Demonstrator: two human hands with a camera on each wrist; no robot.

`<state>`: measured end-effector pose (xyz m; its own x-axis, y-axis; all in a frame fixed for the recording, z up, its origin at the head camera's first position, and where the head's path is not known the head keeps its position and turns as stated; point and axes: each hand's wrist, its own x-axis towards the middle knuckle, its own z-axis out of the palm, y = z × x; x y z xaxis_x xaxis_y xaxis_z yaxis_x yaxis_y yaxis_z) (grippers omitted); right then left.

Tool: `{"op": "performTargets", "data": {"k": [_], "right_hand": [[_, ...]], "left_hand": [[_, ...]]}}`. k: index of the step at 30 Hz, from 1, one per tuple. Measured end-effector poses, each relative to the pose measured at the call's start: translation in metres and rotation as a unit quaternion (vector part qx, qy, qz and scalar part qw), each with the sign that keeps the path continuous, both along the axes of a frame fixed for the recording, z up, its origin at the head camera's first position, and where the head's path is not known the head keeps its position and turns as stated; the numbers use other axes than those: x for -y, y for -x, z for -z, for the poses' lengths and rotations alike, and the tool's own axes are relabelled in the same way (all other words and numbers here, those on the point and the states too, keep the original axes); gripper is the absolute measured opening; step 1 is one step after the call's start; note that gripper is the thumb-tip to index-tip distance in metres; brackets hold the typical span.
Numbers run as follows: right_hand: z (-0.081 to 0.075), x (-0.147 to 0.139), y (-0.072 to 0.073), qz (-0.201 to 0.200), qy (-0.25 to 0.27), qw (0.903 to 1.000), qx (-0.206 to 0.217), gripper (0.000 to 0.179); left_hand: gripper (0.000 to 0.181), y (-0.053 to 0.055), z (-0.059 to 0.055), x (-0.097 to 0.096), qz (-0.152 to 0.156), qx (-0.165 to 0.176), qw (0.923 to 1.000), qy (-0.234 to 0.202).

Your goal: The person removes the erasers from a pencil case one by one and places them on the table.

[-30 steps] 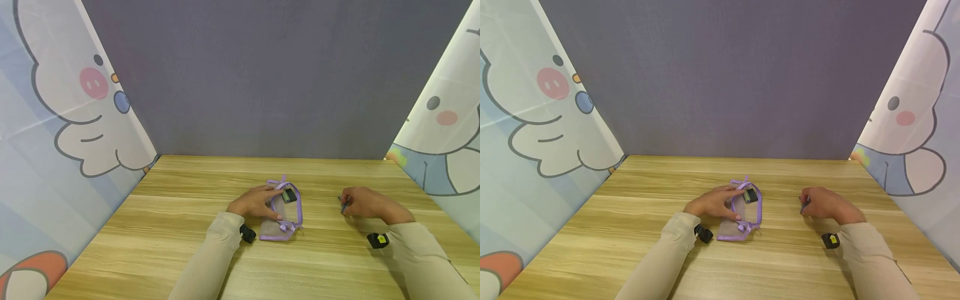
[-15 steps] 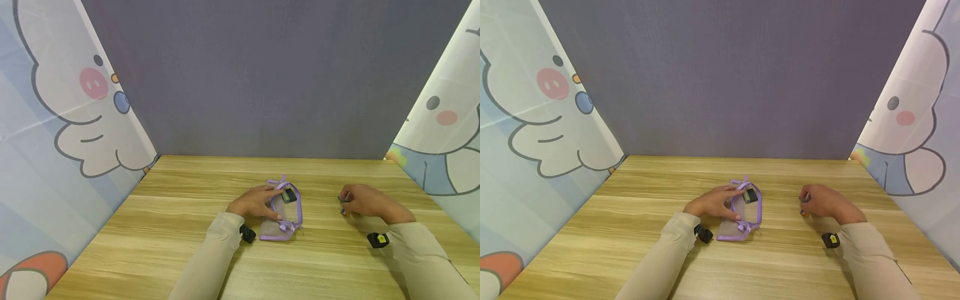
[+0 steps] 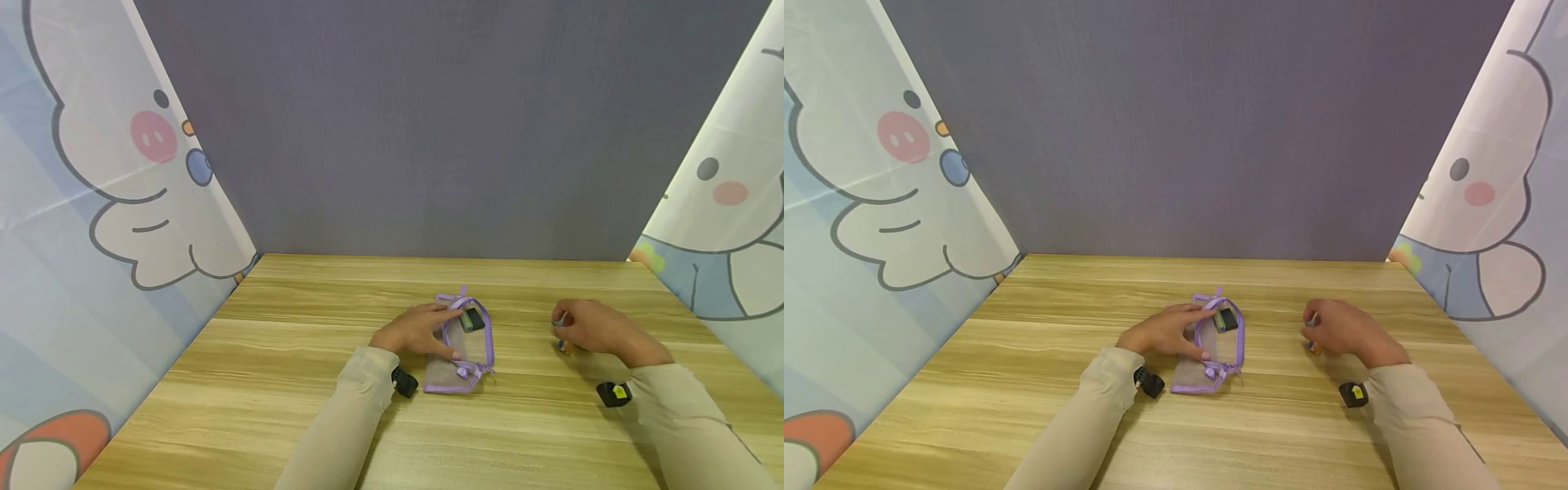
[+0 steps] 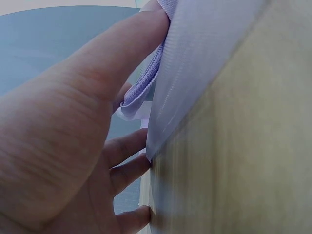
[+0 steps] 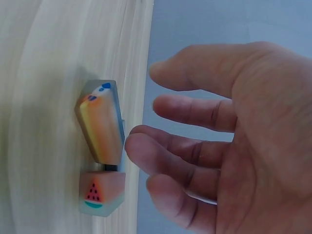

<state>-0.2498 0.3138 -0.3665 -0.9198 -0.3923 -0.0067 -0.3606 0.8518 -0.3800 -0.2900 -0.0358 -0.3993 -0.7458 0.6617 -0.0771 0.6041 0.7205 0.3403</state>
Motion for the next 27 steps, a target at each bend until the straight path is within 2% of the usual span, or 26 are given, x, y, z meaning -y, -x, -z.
{"op": "performTargets", "data": {"k": [13,20,27], "right_hand": [[0.000,0.010,-0.001,0.005,0.001,0.9999,-0.015,0.020],[0.004,0.012,0.001,-0.005,-0.006,0.9995,-0.031,0.021],[0.004,0.023,0.004,-0.019,0.000,0.9986,-0.049,0.013]], "left_hand": [[0.092,-0.001,0.000,-0.001,0.003,-0.004,1.0000,0.004],[0.093,-0.001,0.000,-0.001,0.003,-0.005,1.0000,0.004],[0.095,-0.002,-0.001,-0.001,0.007,-0.009,0.9999,-0.012]]}}
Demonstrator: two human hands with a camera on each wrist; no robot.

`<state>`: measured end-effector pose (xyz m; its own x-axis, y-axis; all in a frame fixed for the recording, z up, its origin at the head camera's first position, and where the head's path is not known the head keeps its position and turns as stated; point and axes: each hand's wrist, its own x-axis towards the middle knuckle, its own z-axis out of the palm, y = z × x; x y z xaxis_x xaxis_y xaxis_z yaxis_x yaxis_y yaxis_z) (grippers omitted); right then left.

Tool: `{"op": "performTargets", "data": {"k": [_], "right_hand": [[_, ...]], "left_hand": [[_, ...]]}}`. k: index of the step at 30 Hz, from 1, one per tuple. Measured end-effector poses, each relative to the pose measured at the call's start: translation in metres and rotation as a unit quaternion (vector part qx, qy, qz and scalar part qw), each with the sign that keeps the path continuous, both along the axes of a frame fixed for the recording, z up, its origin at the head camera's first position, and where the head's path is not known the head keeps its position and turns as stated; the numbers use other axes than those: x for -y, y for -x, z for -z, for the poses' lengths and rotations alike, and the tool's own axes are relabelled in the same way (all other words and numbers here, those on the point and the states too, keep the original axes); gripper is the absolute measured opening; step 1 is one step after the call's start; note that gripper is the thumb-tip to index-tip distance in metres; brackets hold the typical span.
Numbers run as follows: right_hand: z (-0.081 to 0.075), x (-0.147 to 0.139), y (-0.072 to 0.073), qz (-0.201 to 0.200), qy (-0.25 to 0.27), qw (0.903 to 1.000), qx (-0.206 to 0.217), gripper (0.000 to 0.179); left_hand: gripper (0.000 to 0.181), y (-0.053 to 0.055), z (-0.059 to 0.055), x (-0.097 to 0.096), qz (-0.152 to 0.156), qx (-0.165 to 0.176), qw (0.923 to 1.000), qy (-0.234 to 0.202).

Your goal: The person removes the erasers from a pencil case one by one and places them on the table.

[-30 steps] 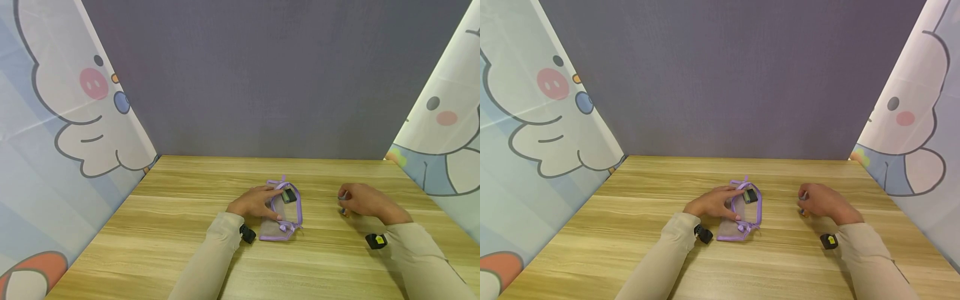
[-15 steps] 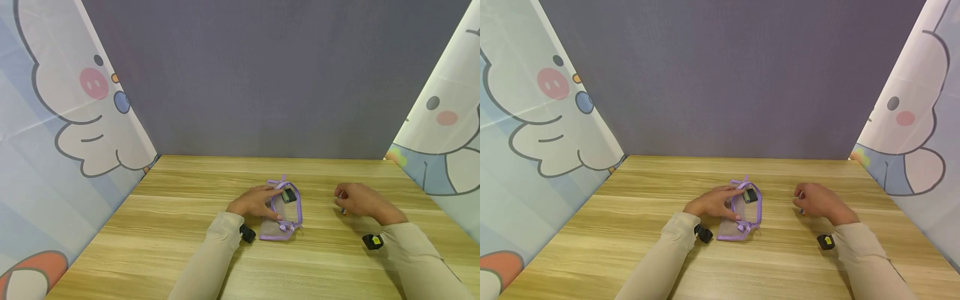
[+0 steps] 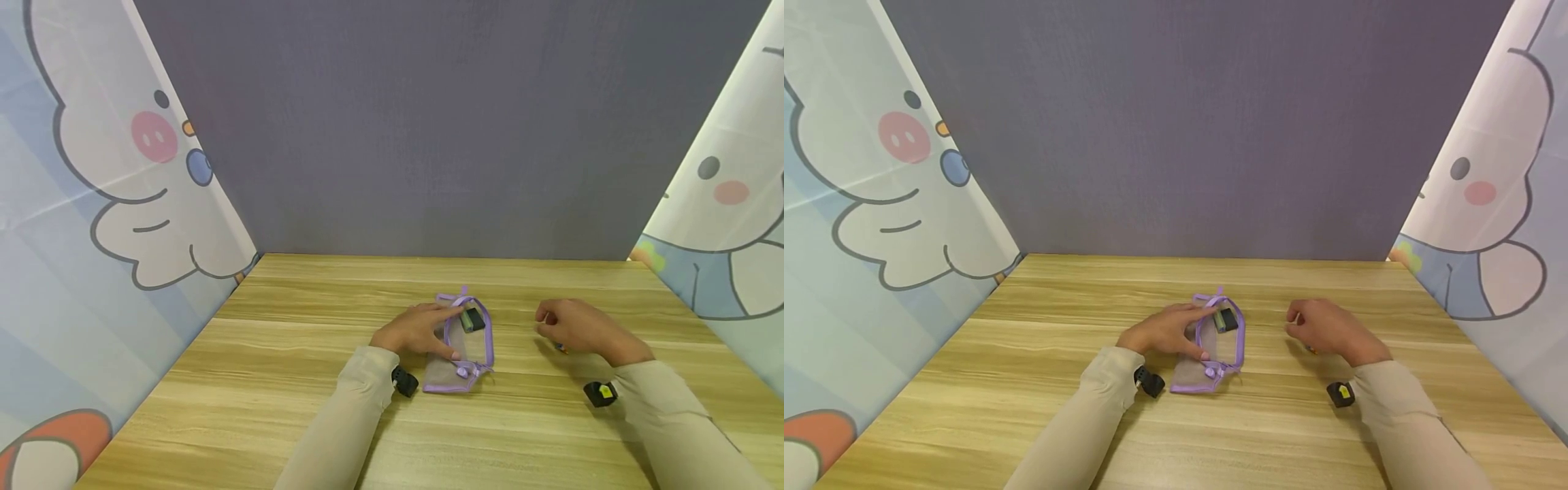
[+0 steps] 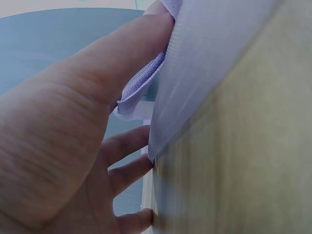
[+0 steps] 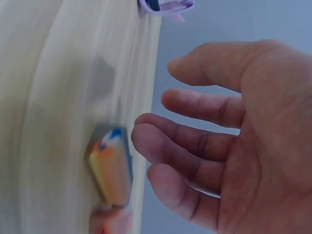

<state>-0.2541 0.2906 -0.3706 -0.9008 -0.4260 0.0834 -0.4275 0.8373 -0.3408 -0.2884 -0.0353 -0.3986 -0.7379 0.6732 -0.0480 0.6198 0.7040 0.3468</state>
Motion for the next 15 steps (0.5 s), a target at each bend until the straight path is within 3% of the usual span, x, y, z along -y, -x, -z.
{"op": "performTargets", "data": {"k": [8,15], "right_hand": [[-0.004,0.017,0.007,-0.009,0.012,0.9998,0.012,0.016],[-0.001,0.033,0.015,-0.035,0.040,0.9980,0.033,0.014]], "left_hand": [[0.097,0.001,-0.002,0.000,0.010,-0.004,0.9999,-0.011],[0.099,0.001,0.000,-0.001,0.000,-0.001,0.9999,-0.016]]}}
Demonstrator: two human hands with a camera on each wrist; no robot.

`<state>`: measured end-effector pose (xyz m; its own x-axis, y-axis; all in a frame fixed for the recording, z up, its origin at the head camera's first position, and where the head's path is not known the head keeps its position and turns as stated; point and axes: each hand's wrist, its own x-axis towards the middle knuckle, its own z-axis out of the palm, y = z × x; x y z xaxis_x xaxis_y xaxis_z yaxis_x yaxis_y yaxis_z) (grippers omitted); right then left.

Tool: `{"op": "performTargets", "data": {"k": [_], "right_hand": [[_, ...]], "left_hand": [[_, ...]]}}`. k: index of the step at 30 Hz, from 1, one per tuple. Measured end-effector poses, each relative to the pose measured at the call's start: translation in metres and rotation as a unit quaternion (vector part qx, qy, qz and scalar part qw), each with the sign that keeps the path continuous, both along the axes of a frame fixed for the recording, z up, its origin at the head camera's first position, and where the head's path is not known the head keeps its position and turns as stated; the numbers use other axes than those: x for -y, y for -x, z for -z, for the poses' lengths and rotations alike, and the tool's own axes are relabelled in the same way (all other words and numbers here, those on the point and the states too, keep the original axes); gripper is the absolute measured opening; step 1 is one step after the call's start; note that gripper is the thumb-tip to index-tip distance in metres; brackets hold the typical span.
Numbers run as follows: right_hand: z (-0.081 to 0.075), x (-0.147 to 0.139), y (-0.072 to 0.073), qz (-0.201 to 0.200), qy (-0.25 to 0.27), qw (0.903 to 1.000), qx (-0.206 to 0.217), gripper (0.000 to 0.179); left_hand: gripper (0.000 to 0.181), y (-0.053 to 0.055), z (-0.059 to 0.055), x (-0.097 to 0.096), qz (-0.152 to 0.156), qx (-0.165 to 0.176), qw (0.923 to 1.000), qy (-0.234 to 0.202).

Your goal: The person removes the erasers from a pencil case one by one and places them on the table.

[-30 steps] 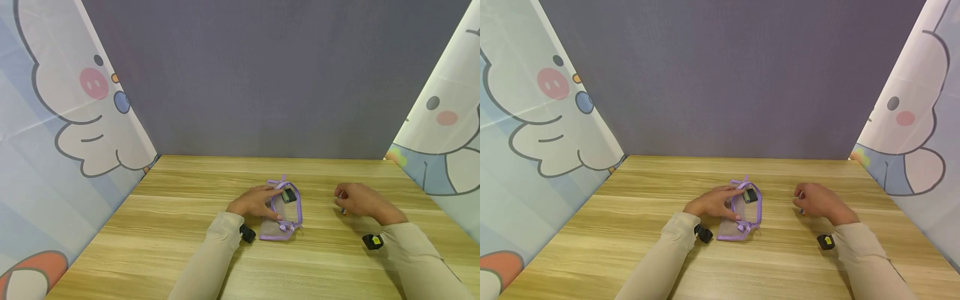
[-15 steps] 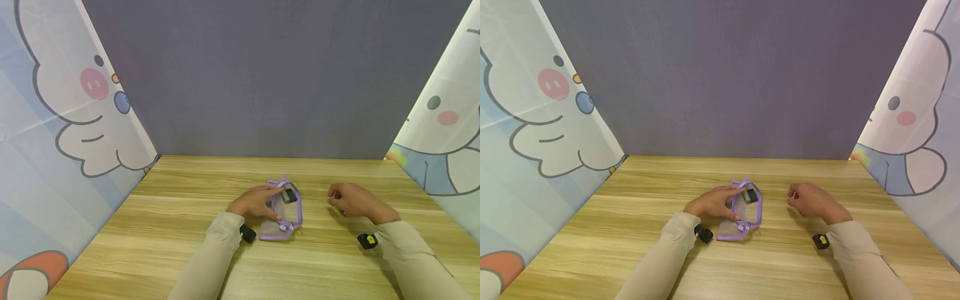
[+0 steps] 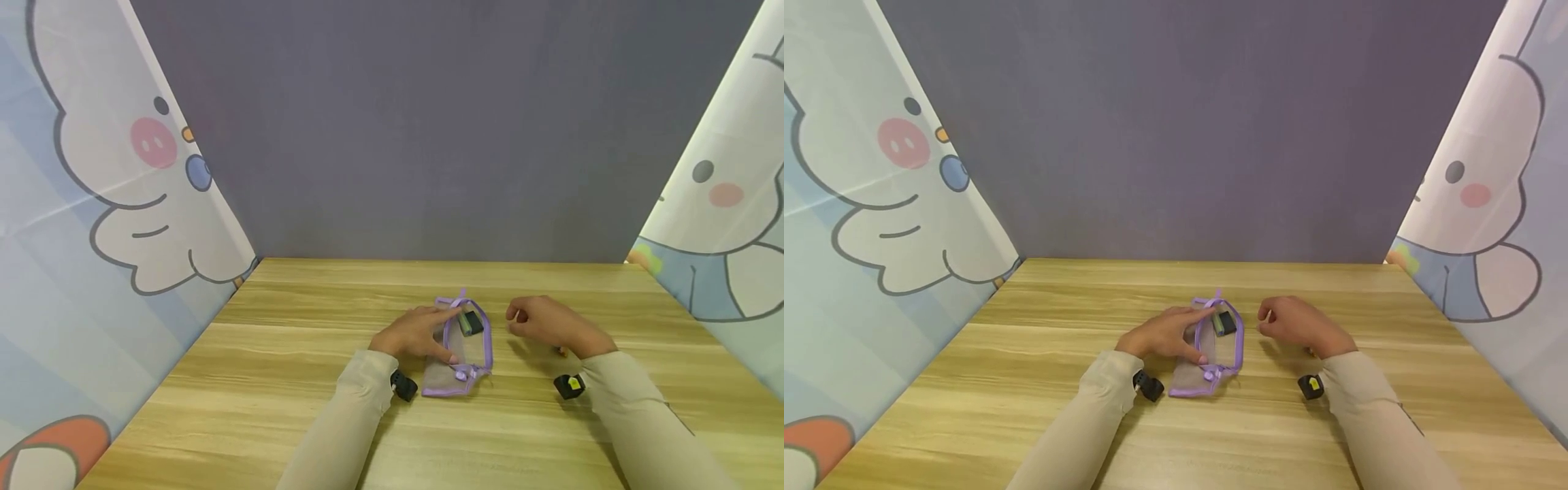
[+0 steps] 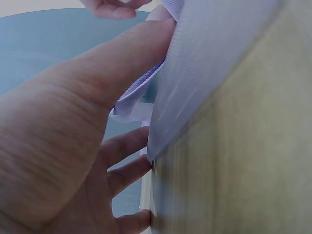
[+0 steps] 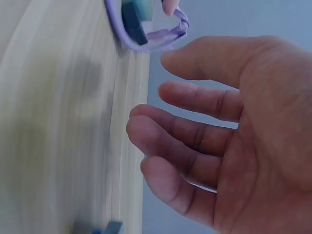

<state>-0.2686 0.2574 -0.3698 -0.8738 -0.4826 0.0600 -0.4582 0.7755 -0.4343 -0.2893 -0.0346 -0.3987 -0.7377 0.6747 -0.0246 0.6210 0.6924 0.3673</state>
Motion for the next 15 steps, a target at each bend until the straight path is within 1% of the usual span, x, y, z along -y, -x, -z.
{"op": "performTargets", "data": {"k": [6,11,15], "right_hand": [[0.003,0.015,0.007,-0.029,0.012,0.9995,0.000,0.014],[0.003,0.024,0.012,-0.044,0.015,0.9989,-0.006,0.012],[0.002,0.030,0.015,-0.050,0.018,0.9985,0.014,0.013]], "left_hand": [[0.101,-0.003,0.003,0.000,-0.004,0.004,1.0000,0.002],[0.101,-0.003,0.001,0.000,-0.002,-0.003,1.0000,0.003],[0.100,-0.002,0.001,-0.002,-0.005,-0.009,0.9998,0.016]]}}
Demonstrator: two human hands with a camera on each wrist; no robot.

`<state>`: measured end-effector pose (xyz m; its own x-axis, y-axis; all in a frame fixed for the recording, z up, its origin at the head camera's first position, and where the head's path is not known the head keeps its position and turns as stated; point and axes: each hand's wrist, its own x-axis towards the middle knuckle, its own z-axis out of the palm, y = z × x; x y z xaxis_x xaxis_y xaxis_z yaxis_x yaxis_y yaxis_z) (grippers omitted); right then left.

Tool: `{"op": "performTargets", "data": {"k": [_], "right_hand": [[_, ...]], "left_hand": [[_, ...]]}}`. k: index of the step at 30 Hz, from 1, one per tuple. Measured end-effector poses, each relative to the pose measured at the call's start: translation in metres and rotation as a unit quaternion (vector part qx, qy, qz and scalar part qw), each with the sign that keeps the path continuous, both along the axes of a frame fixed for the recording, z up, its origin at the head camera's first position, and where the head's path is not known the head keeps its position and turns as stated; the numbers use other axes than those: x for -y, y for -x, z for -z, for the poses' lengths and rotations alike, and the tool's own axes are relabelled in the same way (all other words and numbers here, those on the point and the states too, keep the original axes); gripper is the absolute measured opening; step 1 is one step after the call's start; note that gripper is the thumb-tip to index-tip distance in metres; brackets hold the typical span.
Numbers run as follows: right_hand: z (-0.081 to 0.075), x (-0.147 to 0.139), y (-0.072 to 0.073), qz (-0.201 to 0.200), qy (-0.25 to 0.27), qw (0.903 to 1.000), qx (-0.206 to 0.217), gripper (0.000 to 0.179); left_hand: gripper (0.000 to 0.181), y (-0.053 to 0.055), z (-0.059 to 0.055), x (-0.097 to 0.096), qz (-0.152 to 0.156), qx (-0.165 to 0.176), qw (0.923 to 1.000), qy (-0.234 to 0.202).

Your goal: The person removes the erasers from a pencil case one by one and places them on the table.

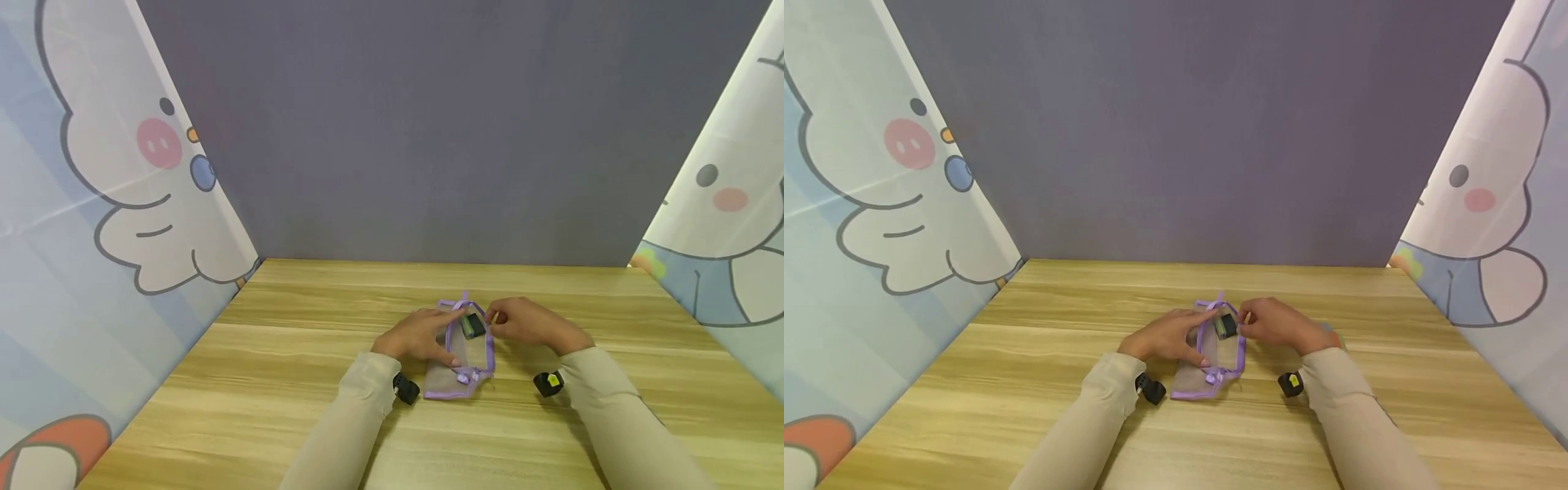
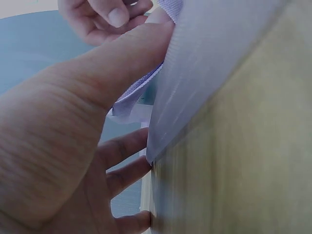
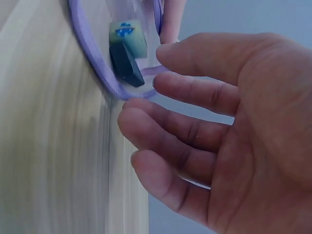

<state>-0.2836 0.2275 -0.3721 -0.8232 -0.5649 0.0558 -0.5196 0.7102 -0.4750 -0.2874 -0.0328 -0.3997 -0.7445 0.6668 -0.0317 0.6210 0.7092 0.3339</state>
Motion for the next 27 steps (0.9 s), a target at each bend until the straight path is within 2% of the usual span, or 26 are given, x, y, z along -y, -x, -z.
{"op": "performTargets", "data": {"k": [10,23,27], "right_hand": [[-0.007,0.008,0.003,0.006,-0.006,0.9996,0.028,0.017],[-0.003,0.010,0.003,-0.001,0.002,1.0000,0.004,0.022],[0.001,0.014,0.002,-0.001,0.003,1.0000,-0.002,0.029]], "left_hand": [[0.101,-0.002,-0.001,-0.002,-0.008,0.006,0.9999,0.004],[0.100,0.001,0.001,-0.002,0.002,0.014,0.9999,0.000],[0.100,0.001,0.003,0.000,0.002,0.018,0.9998,-0.005]]}}
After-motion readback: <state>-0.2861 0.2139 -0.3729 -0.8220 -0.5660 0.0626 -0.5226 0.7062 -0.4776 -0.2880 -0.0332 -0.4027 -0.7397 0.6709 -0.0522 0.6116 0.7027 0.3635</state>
